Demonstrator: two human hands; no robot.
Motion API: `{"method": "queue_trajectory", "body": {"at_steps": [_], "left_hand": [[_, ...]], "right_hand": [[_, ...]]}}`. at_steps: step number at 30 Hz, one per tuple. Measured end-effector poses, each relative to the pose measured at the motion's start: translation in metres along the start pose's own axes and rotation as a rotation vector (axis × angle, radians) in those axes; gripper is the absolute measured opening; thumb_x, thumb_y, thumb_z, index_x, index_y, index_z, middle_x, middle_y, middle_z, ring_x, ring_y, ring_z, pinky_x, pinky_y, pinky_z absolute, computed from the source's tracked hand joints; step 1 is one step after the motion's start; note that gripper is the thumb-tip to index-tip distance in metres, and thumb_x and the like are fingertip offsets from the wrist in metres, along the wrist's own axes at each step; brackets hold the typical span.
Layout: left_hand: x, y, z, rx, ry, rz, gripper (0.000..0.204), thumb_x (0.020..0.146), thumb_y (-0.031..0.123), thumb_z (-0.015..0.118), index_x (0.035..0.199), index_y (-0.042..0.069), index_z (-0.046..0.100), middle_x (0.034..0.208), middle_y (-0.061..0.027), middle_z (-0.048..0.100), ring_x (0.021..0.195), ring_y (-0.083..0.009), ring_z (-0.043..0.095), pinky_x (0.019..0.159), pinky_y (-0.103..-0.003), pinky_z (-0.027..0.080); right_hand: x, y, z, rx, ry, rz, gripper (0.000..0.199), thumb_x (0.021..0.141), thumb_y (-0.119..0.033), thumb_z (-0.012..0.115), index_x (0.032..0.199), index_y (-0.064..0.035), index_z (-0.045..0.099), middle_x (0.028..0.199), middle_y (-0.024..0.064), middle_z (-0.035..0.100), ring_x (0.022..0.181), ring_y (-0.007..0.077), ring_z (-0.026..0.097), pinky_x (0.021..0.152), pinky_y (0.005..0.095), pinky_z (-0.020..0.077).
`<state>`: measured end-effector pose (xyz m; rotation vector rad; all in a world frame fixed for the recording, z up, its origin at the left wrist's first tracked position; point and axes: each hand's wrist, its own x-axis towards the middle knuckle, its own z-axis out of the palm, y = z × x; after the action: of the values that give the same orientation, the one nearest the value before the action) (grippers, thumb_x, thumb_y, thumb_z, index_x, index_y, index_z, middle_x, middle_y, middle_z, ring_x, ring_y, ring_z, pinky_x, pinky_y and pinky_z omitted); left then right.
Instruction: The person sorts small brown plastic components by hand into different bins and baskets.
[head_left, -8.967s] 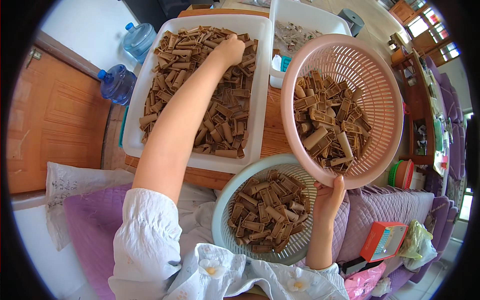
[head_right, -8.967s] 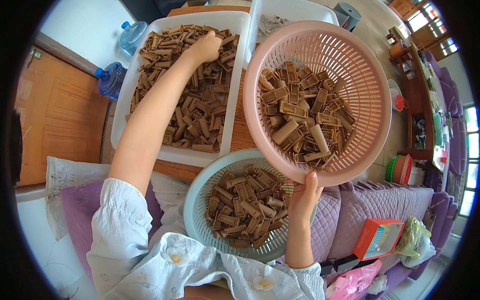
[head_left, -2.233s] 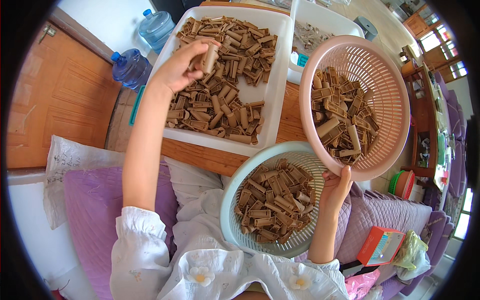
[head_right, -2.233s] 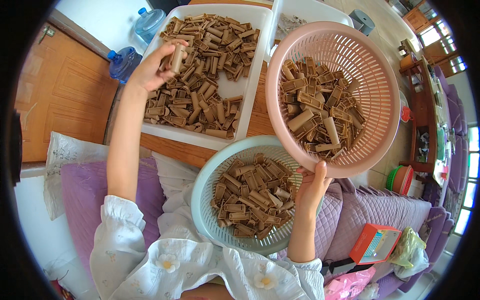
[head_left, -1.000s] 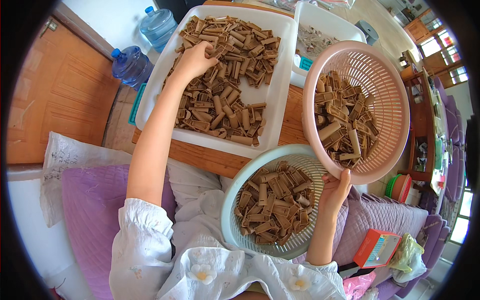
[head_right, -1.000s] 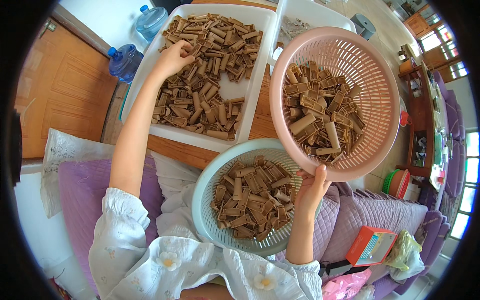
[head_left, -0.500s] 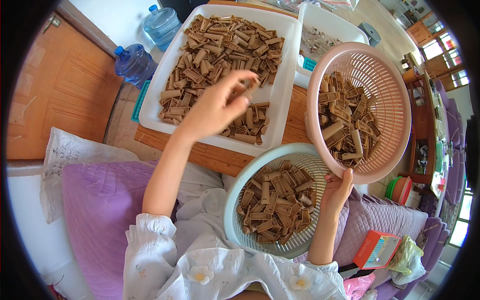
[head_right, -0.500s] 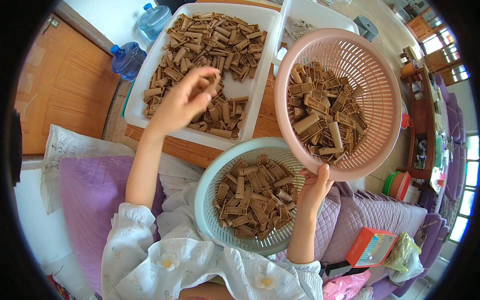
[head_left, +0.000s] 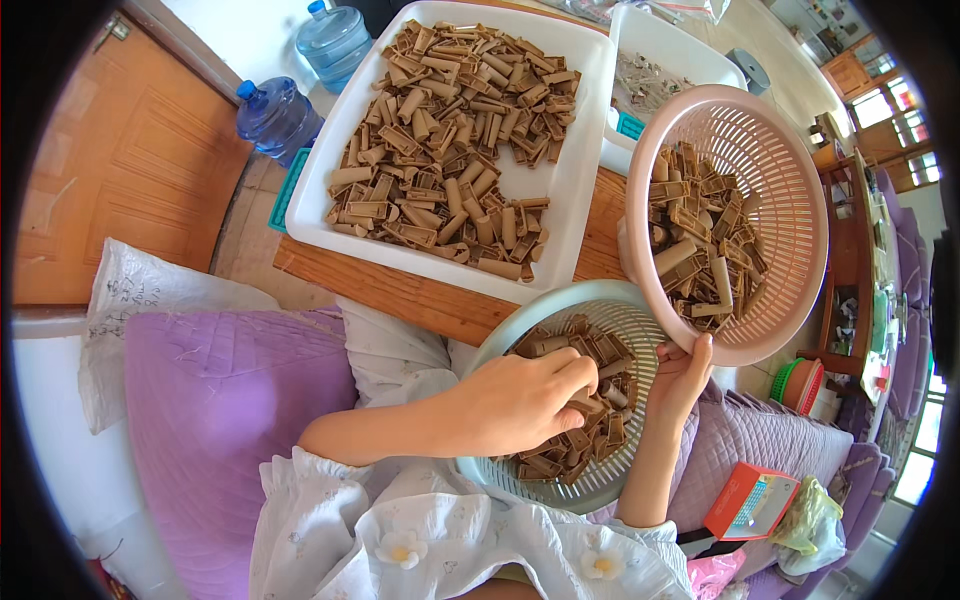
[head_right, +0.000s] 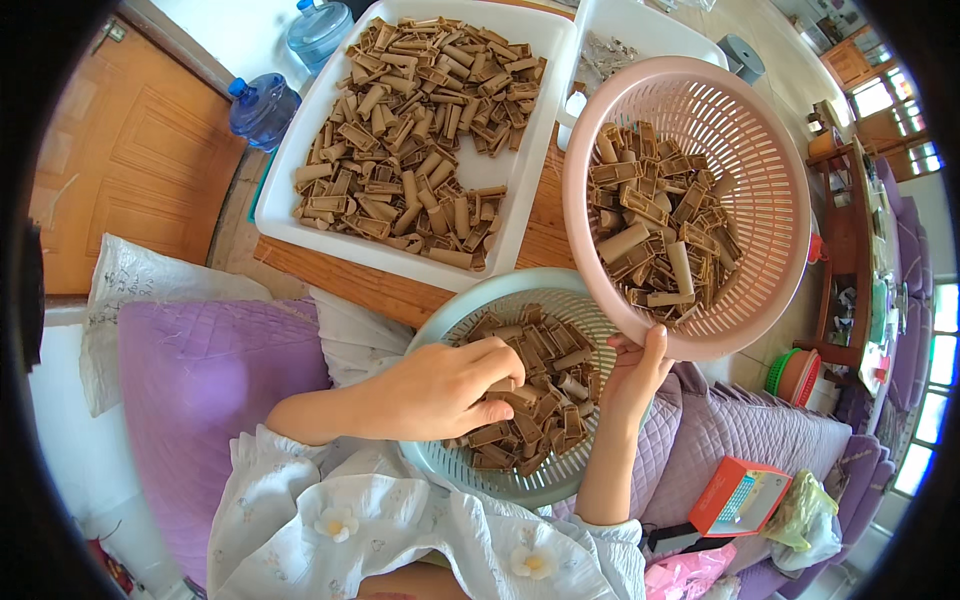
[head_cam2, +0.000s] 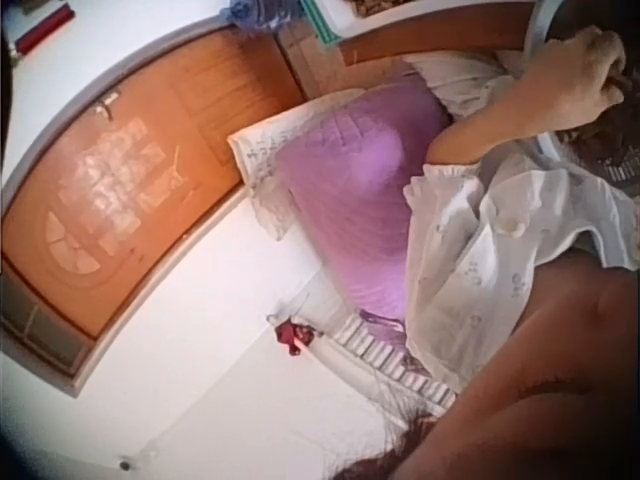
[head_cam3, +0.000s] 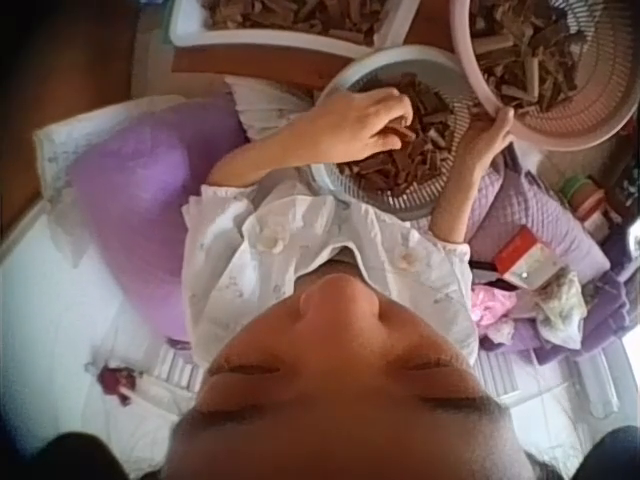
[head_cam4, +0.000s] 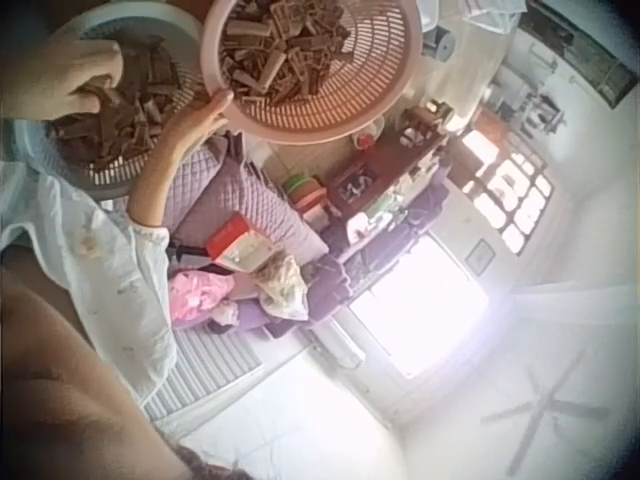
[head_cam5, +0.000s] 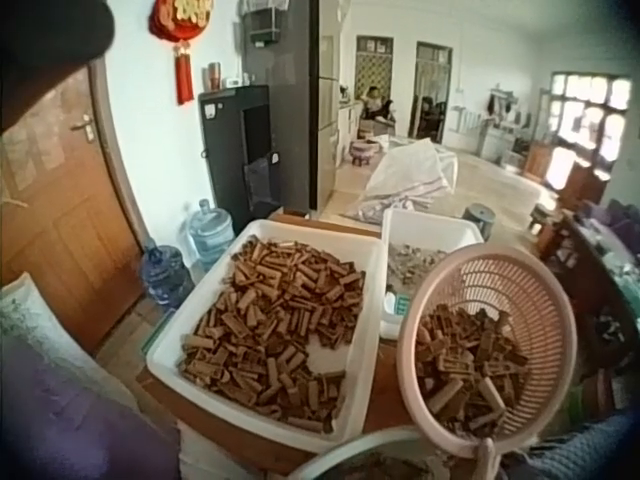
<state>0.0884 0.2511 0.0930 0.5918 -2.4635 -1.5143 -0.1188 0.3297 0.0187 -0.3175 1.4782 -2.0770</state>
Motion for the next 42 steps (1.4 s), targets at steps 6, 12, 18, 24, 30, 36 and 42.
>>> {"method": "queue_trajectory", "body": {"at_steps": [6,12,18,24,30,36,42], "left_hand": [[-0.004,-0.004,-0.032,0.254,0.172,0.064,0.049,0.062,0.030,0.069,0.102,0.010,0.049,0.099,-0.0051,0.056,0.081,-0.0217,0.059,0.061,-0.029,0.047],[0.033,-0.104,-0.140,0.915,0.567,-0.252,0.021,0.077,0.013,0.055,0.097,0.006,0.056,0.089,-0.0093,0.060,0.072,-0.0182,0.059,0.062,-0.026,0.050],[0.032,-0.160,-0.183,1.182,0.367,-0.405,0.027,0.068,0.003,0.061,0.095,0.002,0.056,0.108,-0.0092,0.049,0.099,-0.0240,0.047,0.087,-0.035,0.039],[0.028,-0.130,-0.187,0.712,0.395,-0.514,0.022,0.074,0.013,0.058,0.092,0.004,0.048,0.102,-0.0108,0.054,0.095,-0.0272,0.052,0.078,-0.038,0.042],[0.013,-0.133,-0.187,0.374,0.433,-0.434,0.032,0.081,0.020,0.052,0.109,0.008,0.042,0.100,-0.0101,0.056,0.088,-0.0214,0.056,0.077,-0.036,0.042],[0.015,-0.119,-0.169,-0.250,0.396,-0.326,0.036,0.086,0.020,0.047,0.120,0.013,0.038,0.096,-0.0100,0.056,0.079,-0.0123,0.056,0.074,-0.027,0.046],[0.015,-0.100,-0.136,-0.506,0.417,-0.113,0.026,0.080,0.011,0.054,0.105,0.009,0.048,0.088,-0.0064,0.057,0.076,-0.0113,0.057,0.073,-0.025,0.047]], "right_hand": [[-0.001,0.000,0.005,0.003,0.007,-0.005,0.018,0.084,-0.022,0.048,0.089,-0.0046,0.045,0.079,0.0064,0.054,0.058,0.0130,0.049,0.053,0.0246,0.0428],[-0.001,0.000,0.003,0.000,0.015,-0.015,0.018,0.084,-0.022,0.049,0.088,-0.0045,0.044,0.078,0.0067,0.054,0.058,0.0131,0.050,0.053,0.0247,0.0430],[-0.001,-0.001,0.004,0.007,0.015,-0.005,0.018,0.084,-0.021,0.049,0.089,-0.0046,0.045,0.079,0.0066,0.054,0.058,0.0134,0.050,0.053,0.0248,0.0430],[-0.001,0.001,0.001,0.004,0.016,-0.017,0.017,0.084,-0.021,0.049,0.089,-0.0048,0.045,0.079,0.0061,0.054,0.058,0.0134,0.050,0.053,0.0249,0.0431],[0.000,0.000,0.002,0.003,0.008,-0.006,0.017,0.085,-0.022,0.048,0.089,-0.0052,0.046,0.079,0.0056,0.054,0.058,0.0131,0.050,0.053,0.0250,0.0431],[0.000,0.001,0.002,-0.004,0.017,-0.010,0.018,0.085,-0.022,0.049,0.088,-0.0051,0.046,0.079,0.0056,0.054,0.058,0.0126,0.050,0.053,0.0249,0.0431],[-0.001,0.000,0.004,-0.011,-0.001,-0.010,0.018,0.085,-0.023,0.049,0.089,-0.0051,0.046,0.078,0.0057,0.054,0.058,0.0122,0.049,0.053,0.0247,0.0430]]}}
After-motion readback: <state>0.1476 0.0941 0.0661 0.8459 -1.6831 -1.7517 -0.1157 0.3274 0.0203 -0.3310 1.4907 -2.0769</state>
